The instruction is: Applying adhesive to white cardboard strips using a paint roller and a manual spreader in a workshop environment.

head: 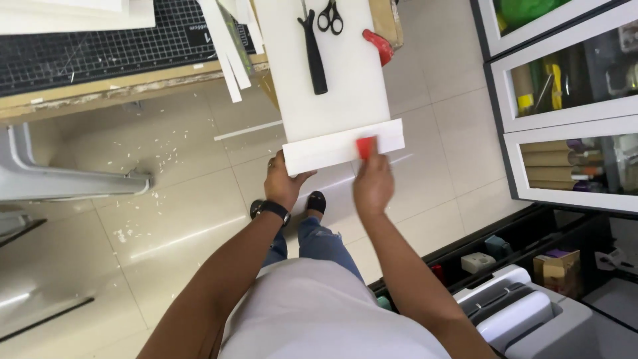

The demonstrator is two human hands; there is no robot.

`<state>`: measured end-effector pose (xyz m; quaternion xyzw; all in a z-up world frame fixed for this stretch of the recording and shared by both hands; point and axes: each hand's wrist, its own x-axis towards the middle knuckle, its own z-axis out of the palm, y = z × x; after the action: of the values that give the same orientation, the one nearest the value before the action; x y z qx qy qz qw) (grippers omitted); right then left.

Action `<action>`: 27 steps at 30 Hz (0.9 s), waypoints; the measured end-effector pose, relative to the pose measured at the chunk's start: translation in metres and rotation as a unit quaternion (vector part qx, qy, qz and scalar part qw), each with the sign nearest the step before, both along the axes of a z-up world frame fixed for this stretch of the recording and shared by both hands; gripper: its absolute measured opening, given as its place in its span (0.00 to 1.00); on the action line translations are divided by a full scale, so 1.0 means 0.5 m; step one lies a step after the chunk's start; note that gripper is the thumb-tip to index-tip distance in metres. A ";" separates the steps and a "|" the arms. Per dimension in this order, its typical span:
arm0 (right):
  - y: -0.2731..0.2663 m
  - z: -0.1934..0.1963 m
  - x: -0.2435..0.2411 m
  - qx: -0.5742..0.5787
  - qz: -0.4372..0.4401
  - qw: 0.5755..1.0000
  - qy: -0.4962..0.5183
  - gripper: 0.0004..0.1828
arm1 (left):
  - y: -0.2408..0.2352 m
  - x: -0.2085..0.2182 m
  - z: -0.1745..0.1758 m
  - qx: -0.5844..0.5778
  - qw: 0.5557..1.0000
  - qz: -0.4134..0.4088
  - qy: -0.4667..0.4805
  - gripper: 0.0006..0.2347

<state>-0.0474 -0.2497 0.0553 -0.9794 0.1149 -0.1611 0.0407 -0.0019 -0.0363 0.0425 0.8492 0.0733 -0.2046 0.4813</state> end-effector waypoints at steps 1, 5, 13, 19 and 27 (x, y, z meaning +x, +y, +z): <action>0.032 -0.010 0.001 0.000 0.003 1.000 0.004 0.33 | -0.002 0.001 -0.006 0.000 1.000 0.003 0.004 0.33; 0.186 -0.022 0.004 -0.064 0.026 0.998 0.012 0.27 | -0.032 0.023 -0.112 0.020 1.000 -0.004 -0.009 0.30; 0.223 0.010 -0.028 0.099 -0.024 0.991 0.086 0.34 | -0.034 -0.008 -0.069 0.023 0.999 -0.026 0.008 0.32; 0.223 0.015 -0.008 0.049 -0.002 0.997 0.056 0.35 | -0.039 0.018 -0.076 0.011 0.999 -0.016 0.025 0.30; 0.233 0.015 -0.012 0.028 0.028 0.999 0.027 0.32 | -0.037 0.015 -0.052 0.026 0.999 -0.026 0.013 0.31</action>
<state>-0.0533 -0.1333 0.0628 -0.9846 0.0933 -0.1302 0.0693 0.0056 -0.0546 0.0164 0.8602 0.0627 -0.2267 0.4524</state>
